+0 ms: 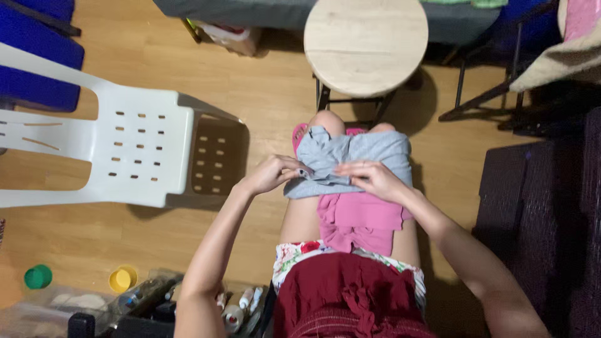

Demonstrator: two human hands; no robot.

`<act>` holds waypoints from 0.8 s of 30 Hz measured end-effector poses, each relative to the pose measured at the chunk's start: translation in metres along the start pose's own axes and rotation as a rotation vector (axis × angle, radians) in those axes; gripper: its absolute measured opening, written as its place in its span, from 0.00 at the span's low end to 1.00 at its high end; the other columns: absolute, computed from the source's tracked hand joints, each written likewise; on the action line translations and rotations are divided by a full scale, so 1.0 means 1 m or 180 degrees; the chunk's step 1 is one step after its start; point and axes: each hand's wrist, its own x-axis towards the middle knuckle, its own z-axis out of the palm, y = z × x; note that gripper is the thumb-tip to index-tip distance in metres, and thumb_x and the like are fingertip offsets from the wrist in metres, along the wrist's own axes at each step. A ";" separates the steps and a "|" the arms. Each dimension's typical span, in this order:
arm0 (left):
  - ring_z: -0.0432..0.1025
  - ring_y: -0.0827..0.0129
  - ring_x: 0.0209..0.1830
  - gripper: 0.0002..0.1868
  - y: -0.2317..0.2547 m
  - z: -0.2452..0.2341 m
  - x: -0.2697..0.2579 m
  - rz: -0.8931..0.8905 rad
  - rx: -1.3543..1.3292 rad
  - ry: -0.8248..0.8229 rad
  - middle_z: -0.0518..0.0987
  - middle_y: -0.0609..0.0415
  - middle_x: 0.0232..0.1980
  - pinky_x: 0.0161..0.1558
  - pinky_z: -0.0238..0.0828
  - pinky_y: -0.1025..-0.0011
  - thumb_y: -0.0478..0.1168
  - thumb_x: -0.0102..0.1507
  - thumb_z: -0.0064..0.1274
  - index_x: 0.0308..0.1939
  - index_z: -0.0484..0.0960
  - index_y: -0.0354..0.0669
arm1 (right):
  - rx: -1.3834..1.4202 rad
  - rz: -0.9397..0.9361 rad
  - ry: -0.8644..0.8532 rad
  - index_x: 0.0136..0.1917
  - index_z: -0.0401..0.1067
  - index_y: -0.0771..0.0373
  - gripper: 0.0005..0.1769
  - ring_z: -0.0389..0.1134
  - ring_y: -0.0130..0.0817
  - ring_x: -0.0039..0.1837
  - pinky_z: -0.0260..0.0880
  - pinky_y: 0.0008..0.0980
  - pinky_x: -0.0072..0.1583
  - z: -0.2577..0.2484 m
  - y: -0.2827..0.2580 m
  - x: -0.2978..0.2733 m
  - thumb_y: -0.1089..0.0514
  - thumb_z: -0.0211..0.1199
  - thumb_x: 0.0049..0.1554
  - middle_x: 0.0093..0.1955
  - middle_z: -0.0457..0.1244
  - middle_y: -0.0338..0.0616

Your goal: The person folds various clothing items, including a grey t-shirt and a pink top, on their lap and places them into a drawer. They also gather and stack a pile of black plastic hangers on a nearby bed.

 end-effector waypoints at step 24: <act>0.75 0.62 0.27 0.15 -0.026 0.036 0.069 -0.1697 -0.0040 0.3256 0.81 0.44 0.31 0.32 0.70 0.62 0.48 0.72 0.49 0.43 0.81 0.39 | 0.1921 0.2576 0.2077 0.73 0.66 0.54 0.30 0.58 0.32 0.74 0.55 0.32 0.72 -0.003 0.219 -0.055 0.36 0.43 0.69 0.76 0.59 0.40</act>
